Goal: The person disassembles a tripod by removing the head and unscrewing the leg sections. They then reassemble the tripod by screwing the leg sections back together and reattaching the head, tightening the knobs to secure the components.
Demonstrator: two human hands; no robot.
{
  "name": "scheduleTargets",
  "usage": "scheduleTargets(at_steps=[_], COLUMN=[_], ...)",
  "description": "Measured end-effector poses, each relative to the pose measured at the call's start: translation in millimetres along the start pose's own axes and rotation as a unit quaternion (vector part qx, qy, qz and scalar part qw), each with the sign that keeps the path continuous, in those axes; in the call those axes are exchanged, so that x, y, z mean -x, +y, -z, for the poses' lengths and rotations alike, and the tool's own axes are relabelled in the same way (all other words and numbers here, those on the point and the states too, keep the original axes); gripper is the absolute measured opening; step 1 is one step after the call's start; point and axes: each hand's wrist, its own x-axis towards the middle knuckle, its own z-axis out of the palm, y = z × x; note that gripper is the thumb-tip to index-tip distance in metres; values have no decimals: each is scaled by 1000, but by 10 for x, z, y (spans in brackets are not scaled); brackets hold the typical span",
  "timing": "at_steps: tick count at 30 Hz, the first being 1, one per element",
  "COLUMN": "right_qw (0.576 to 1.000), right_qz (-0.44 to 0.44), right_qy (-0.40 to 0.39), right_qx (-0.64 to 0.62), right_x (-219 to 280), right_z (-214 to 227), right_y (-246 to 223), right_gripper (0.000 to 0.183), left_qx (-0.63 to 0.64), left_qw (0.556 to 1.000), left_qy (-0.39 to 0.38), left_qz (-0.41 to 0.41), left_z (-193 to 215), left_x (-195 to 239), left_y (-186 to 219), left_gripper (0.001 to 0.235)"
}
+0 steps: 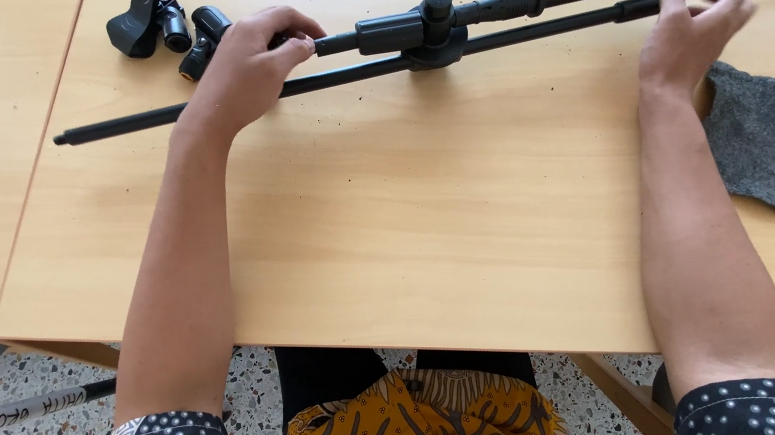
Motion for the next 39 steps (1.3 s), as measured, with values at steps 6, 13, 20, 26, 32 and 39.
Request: scheduleTargets(at_steps=[6, 13, 20, 26, 32, 39], right_qw=[976, 935, 941, 952, 946, 945], right_qz=[204, 353, 330, 292, 311, 312], right_qy=[68, -32, -72, -81, -77, -86], right_qx=[-17, 4, 22, 42, 52, 32], right_x=[309, 514, 453, 428, 391, 432], right_z=[64, 53, -11, 1, -43, 20], right_y=[-625, -993, -777, -674, -601, -714], right_gripper=[32, 34, 33, 28, 30, 31], left_qx=[-149, -272, -204, -161, -143, -79], left_qw=[959, 881, 954, 983, 973, 972], left_qy=[99, 216, 79, 82, 129, 182], left_qz=[-222, -323, -205, -23, 124, 126], left_z=[-214, -487, 128, 798, 1072, 1134], left_x=[-256, -313, -149, 115, 368, 430], left_y=[-329, -341, -398, -776, -1003, -1020], left_gripper=[35, 41, 33, 33, 28, 38])
